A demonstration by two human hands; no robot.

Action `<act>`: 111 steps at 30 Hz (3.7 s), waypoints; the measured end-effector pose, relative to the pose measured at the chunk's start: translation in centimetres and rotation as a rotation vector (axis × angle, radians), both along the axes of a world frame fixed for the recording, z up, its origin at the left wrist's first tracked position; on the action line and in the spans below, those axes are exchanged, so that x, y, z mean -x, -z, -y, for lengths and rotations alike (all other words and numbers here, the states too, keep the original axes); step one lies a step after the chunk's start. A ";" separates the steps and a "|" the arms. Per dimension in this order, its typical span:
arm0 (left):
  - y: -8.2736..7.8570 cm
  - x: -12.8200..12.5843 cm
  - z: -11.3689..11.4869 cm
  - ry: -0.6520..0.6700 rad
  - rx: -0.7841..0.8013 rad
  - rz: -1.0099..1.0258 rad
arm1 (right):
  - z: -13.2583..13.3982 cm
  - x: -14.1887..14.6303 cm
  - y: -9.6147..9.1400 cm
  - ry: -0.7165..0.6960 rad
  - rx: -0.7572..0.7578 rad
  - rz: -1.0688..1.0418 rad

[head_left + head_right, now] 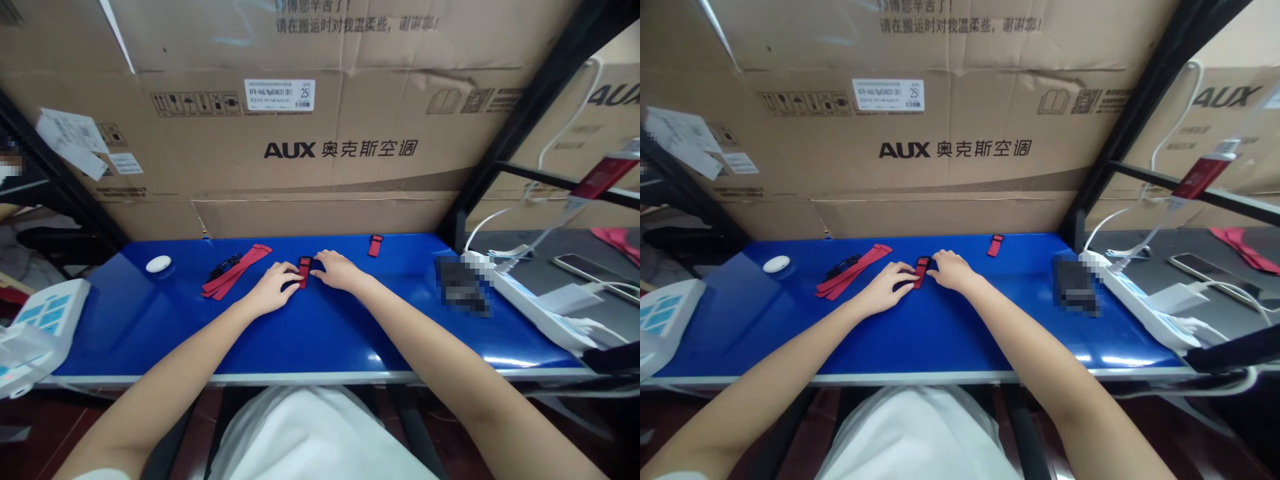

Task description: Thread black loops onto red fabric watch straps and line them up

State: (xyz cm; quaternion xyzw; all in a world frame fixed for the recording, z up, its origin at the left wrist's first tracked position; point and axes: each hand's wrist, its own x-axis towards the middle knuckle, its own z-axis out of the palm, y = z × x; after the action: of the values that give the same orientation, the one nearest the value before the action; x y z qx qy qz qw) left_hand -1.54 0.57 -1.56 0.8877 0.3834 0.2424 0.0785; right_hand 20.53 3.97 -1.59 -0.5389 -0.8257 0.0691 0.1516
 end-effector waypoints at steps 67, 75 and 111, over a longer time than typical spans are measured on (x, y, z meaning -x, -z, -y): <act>1.0 0.2 -1.2 -0.280 0.128 -0.194 | 2.1 -0.5 1.7 -0.020 0.000 0.079; 1.2 0.3 -1.3 -0.285 0.120 -0.229 | 2.1 -0.5 1.8 -0.020 -0.002 0.082; -0.5 3.8 -1.4 -0.794 -0.062 -0.420 | 1.2 -2.5 0.8 -0.040 0.059 0.073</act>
State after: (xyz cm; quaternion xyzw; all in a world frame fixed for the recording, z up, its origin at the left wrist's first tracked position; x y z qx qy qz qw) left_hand -5.31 1.97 -1.05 0.7038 0.6944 0.0795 -0.1268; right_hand 23.06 2.74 -2.35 -0.5286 -0.8389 0.0769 0.1041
